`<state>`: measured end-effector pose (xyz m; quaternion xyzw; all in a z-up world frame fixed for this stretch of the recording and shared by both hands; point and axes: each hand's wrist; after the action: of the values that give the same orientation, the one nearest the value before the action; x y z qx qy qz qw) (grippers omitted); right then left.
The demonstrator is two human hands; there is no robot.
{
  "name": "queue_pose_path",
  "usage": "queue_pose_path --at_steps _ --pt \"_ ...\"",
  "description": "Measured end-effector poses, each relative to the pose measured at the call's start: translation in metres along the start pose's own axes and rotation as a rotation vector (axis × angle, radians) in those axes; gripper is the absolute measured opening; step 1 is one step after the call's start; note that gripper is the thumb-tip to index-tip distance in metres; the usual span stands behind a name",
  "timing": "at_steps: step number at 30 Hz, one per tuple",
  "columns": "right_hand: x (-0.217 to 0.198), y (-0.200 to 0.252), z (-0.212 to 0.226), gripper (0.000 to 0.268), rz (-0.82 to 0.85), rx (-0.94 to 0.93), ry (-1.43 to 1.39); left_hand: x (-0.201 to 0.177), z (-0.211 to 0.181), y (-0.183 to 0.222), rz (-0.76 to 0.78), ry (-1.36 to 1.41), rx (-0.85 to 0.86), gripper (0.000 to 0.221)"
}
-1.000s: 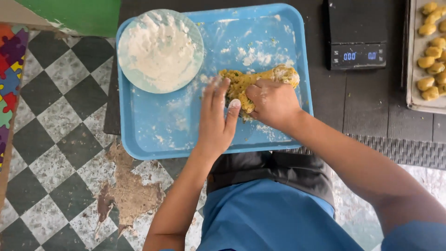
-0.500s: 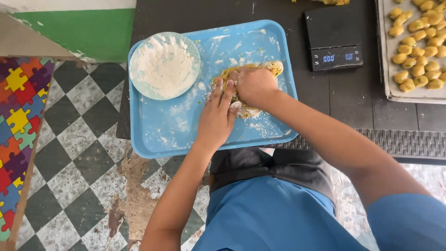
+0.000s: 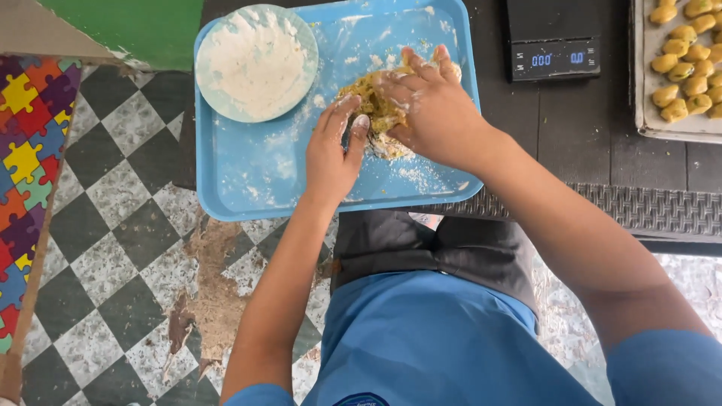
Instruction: Weighing dough portions on a scale, cutting dough with a bench scraper, and kneading a large mass of dough with flour on a tray.
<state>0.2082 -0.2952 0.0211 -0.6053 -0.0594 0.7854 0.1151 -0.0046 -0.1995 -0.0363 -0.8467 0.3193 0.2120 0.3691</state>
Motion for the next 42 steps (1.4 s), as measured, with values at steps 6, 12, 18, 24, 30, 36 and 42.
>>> queue_pose_path --at_steps 6,12,18,24,30,36,42 --pt "-0.005 0.001 -0.007 0.048 -0.248 -0.123 -0.076 0.001 0.0 0.002 -0.047 -0.003 0.094 0.039" --pt "0.018 0.021 0.011 0.052 -0.165 -0.168 0.022 0.0 -0.013 -0.001 0.182 -0.191 0.24 0.052" --pt "0.015 0.016 -0.004 0.085 0.144 -0.105 0.145 0.003 -0.007 -0.005 0.415 -0.407 0.219 0.061" --pt "-0.042 -0.024 -0.018 0.036 0.088 -0.169 -0.098 -0.012 0.007 -0.014 0.303 -0.069 0.212 0.053" --pt "-0.021 -0.024 -0.055 0.045 0.066 0.067 -0.18 -0.027 -0.015 -0.051 0.515 -0.134 0.068 0.139" --pt "0.016 -0.01 -0.046 0.07 0.034 0.366 -0.265 -0.017 0.0 -0.065 0.687 -0.416 0.053 0.162" --pt "0.023 -0.015 -0.002 0.067 -0.137 0.605 -0.603 0.001 0.01 -0.061 0.448 -0.446 0.224 0.132"
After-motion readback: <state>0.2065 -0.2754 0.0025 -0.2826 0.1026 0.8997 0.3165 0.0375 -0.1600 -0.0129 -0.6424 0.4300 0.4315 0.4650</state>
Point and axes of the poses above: each hand's wrist, its own y-axis away from the middle knuckle, its own x-axis out of the palm, z = x × y, and after that the axes turned 13 degrees about x, right-handed
